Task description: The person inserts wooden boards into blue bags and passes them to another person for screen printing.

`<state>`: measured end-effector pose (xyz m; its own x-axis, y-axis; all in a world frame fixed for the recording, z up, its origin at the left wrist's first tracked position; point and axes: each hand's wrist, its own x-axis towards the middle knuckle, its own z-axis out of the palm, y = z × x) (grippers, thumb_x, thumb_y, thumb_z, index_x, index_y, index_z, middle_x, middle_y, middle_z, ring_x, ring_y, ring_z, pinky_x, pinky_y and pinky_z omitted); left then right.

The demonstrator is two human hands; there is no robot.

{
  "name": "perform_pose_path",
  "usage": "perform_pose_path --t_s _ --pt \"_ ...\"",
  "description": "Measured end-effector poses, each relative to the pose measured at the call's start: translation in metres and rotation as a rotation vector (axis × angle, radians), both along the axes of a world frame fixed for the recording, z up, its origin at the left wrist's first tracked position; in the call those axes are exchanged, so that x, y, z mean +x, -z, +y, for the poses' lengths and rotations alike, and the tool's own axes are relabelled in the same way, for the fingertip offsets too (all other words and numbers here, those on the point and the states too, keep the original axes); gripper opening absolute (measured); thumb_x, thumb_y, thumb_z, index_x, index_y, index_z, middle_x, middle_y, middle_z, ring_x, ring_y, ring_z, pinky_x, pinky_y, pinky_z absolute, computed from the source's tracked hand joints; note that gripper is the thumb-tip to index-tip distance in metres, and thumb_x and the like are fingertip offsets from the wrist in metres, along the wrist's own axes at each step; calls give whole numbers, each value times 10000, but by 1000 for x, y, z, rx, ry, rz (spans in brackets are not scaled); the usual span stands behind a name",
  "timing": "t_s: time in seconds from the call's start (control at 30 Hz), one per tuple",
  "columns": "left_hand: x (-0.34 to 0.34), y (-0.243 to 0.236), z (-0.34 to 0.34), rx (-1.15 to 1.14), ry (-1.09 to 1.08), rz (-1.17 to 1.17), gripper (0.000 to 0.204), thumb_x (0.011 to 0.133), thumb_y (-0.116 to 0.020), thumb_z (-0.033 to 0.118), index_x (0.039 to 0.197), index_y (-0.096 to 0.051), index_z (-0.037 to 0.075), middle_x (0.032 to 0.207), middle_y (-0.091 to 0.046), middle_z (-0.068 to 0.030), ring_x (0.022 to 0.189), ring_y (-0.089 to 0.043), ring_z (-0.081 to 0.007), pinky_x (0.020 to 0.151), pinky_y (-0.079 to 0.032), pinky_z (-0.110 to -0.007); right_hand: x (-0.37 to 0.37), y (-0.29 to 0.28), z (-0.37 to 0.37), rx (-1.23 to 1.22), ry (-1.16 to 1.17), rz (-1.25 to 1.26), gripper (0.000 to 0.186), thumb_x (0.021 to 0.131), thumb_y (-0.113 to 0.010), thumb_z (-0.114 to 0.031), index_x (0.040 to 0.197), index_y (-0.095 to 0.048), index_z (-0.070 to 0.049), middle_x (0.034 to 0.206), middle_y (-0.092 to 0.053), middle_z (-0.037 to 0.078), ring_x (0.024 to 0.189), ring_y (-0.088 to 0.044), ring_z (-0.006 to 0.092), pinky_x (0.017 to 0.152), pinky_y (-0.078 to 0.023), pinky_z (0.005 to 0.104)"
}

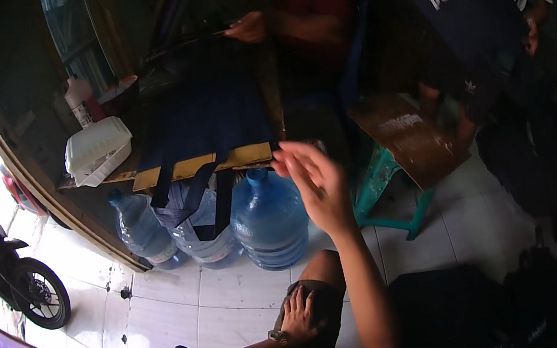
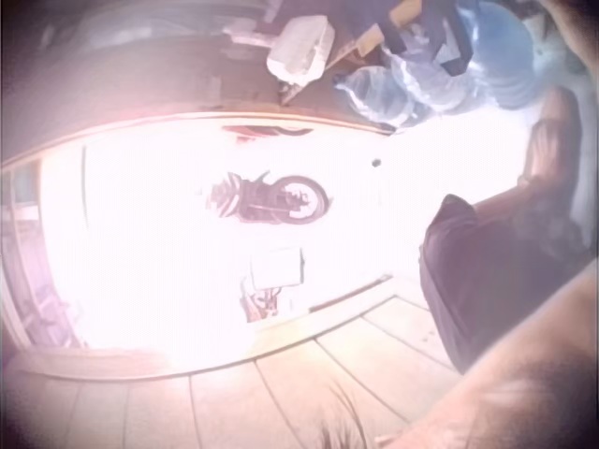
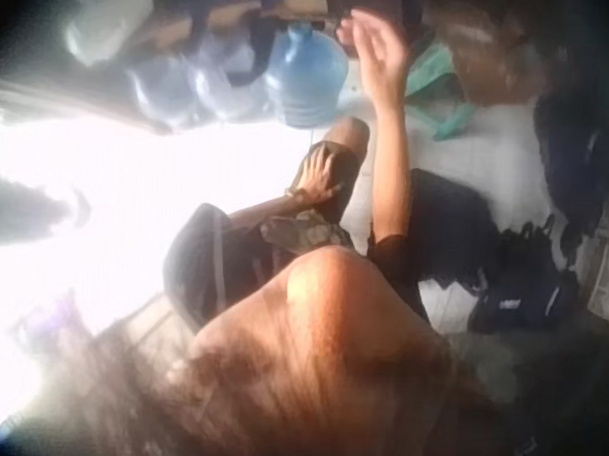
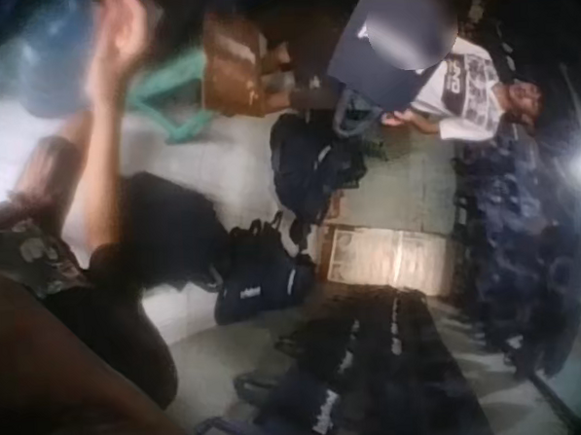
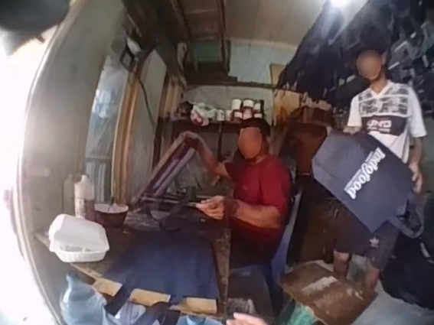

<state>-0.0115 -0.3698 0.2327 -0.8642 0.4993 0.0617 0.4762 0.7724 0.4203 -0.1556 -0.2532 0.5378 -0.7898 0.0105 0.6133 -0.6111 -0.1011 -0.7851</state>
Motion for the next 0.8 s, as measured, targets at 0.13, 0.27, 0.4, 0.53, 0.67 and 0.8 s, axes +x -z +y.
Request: perform_pose_path --t_s 0.13,0.27,0.4,0.53,0.67,0.8 --pt "0 4 -7 21 -9 -5 871 812 -520 571 1433 -236 30 1453 -178 -312 1365 -167 -441 1070 -192 -569 -56 -33 -22 -192 -235 -99 348 951 -527 -164 1193 -509 86 1067 -613 191 989 -631 253 911 -504 337" --pt "-4 -3 -5 9 -27 -17 876 813 -514 576 1423 -241 9 1457 -169 -314 1363 -165 -446 1072 -189 -565 -78 -46 -13 -427 -307 -413 550 910 -587 -320 1208 -456 123 1059 -593 208 1026 -616 295 927 -501 355" --pt "-5 2 -7 -7 -45 -12 894 796 -543 575 1408 -245 -6 1457 -157 -310 1353 -169 -456 1081 -181 -564 -88 -40 -13 -569 -379 -473 616 845 -654 -406 1163 -454 81 1005 -563 242 913 -628 314 833 -555 418" --pt "-10 6 1 19 -13 -9 906 785 -576 552 1402 -239 -18 1453 -153 -316 1345 -169 -468 1082 -182 -569 -92 -36 -10 -627 -296 -486 307 886 -619 -243 1020 -541 22 932 -598 149 815 -636 242 720 -586 398" --pt "-20 4 1 96 -66 -33 784 808 -589 494 1340 -338 -26 1429 -249 -293 1310 -259 -428 1042 -249 -545 -57 -10 10 -656 -340 -518 135 898 -593 -136 993 -577 -41 942 -634 82 848 -642 178 734 -556 331" --pt "-49 -11 -32 580 -183 -219 528 857 -583 352 1206 -479 -31 1281 -460 -242 1162 -446 -365 977 -352 -472 44 9 49 -682 -239 -497 236 900 -592 -117 1126 -552 -64 1070 -595 16 961 -597 117 784 -500 262"
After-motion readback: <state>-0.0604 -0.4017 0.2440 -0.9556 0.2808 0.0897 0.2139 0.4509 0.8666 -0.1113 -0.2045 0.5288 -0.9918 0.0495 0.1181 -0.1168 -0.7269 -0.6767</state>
